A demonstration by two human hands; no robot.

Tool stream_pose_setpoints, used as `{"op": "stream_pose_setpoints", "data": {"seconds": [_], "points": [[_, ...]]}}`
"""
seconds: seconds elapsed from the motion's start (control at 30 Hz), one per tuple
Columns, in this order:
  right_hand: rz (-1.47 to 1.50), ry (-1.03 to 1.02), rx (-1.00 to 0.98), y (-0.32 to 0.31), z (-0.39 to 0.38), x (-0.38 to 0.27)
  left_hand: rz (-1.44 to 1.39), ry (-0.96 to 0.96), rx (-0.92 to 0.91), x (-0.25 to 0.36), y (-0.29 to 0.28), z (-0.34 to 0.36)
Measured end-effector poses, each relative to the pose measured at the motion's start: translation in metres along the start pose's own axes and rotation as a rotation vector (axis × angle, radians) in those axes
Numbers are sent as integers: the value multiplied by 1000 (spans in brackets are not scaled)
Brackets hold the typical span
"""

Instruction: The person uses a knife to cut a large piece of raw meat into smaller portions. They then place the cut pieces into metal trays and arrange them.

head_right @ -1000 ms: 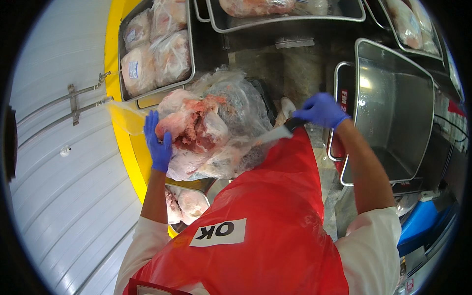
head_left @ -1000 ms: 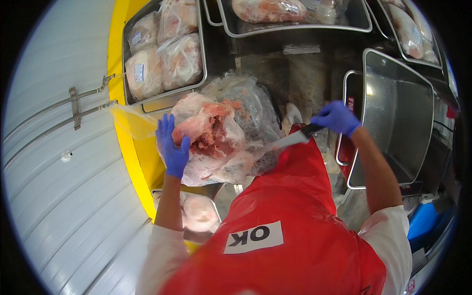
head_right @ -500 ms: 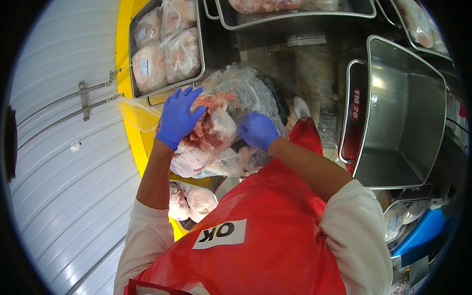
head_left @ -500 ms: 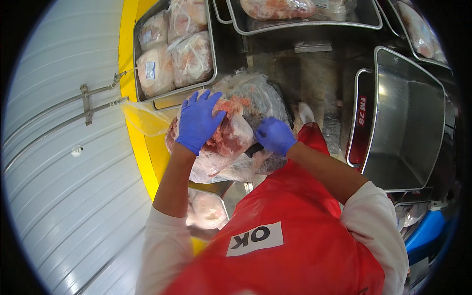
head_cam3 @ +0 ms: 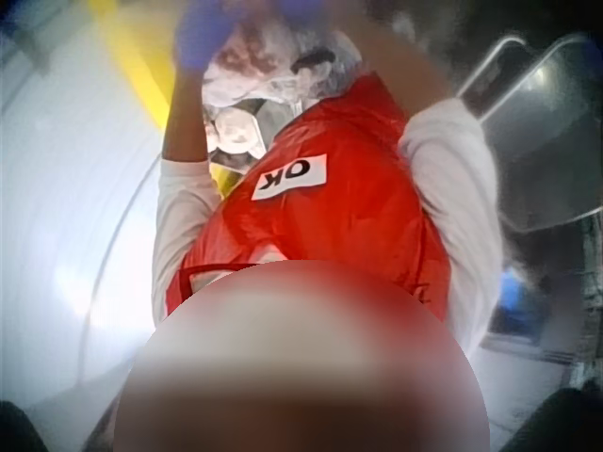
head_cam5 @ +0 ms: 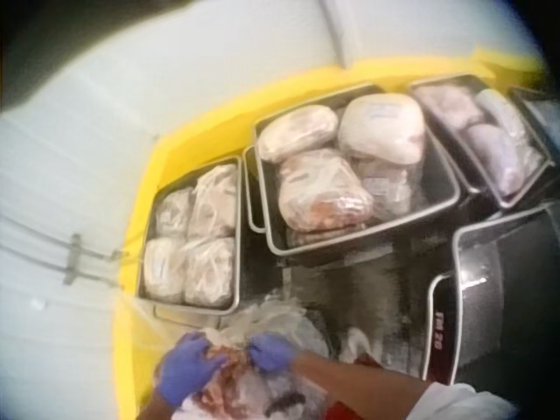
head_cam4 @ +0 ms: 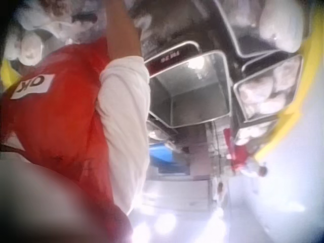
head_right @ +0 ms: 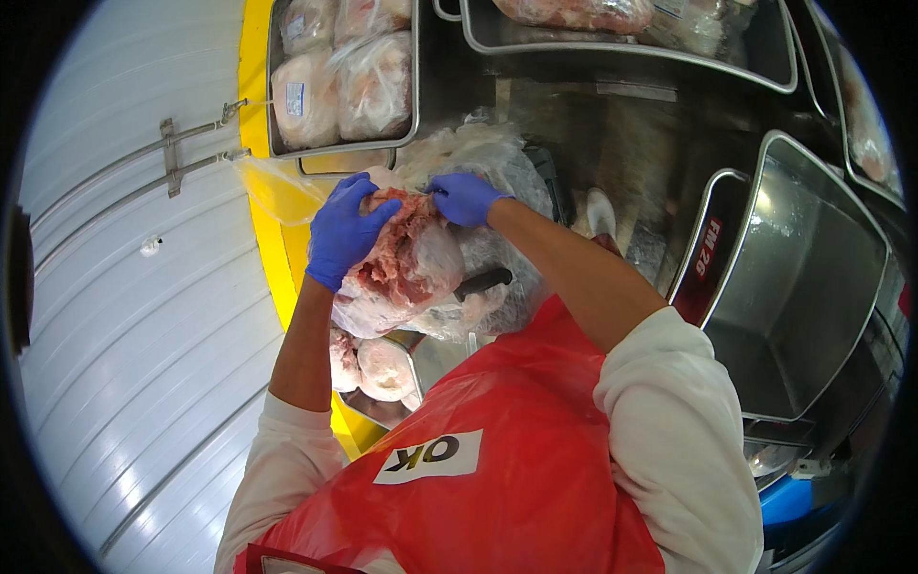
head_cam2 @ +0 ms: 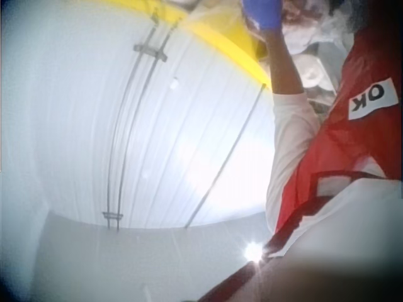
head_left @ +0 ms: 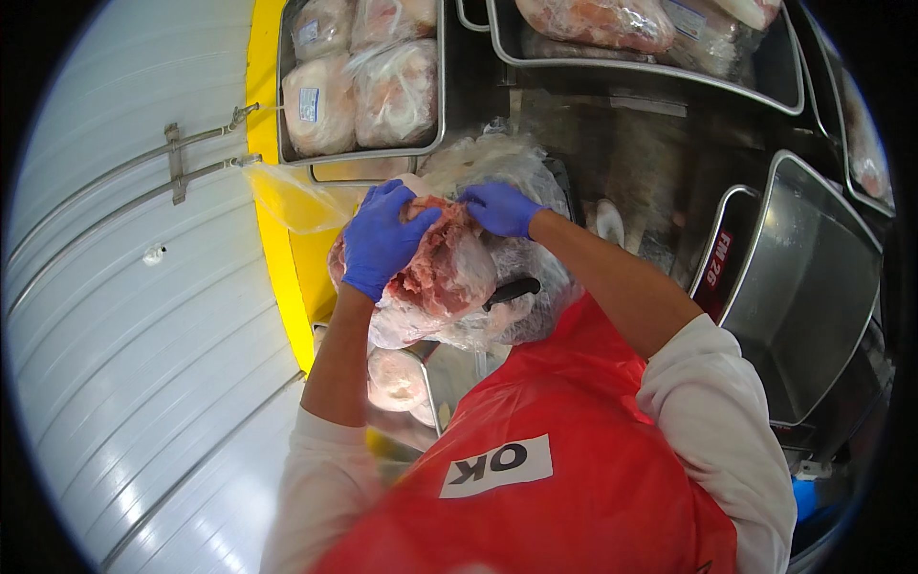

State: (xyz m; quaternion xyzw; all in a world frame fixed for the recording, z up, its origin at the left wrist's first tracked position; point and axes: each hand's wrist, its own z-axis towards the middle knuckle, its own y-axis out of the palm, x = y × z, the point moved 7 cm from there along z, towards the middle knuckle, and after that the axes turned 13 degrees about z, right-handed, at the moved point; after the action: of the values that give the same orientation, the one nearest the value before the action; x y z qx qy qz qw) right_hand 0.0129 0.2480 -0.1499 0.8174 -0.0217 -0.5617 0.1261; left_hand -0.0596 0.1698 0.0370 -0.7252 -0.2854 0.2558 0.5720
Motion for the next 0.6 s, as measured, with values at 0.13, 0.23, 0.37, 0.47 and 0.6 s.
{"op": "stream_pose_setpoints", "data": {"seconds": [0.13, 0.23, 0.37, 0.47, 0.6], "points": [[272, -83, 71, 0, -10, -1, -11, -59, -114, -5, 0, 3], [251, -100, 64, 2, -15, -15, -22, -77, -147, -4, 1, 5], [178, -57, 52, 0, -1, -11, 16, -56, -119, -4, 0, 5], [65, -131, 179, -17, 9, 4, 9, -64, -86, -11, 3, 3], [143, -192, 261, -50, 10, 28, -11, -94, -62, -18, 8, 3]]}}
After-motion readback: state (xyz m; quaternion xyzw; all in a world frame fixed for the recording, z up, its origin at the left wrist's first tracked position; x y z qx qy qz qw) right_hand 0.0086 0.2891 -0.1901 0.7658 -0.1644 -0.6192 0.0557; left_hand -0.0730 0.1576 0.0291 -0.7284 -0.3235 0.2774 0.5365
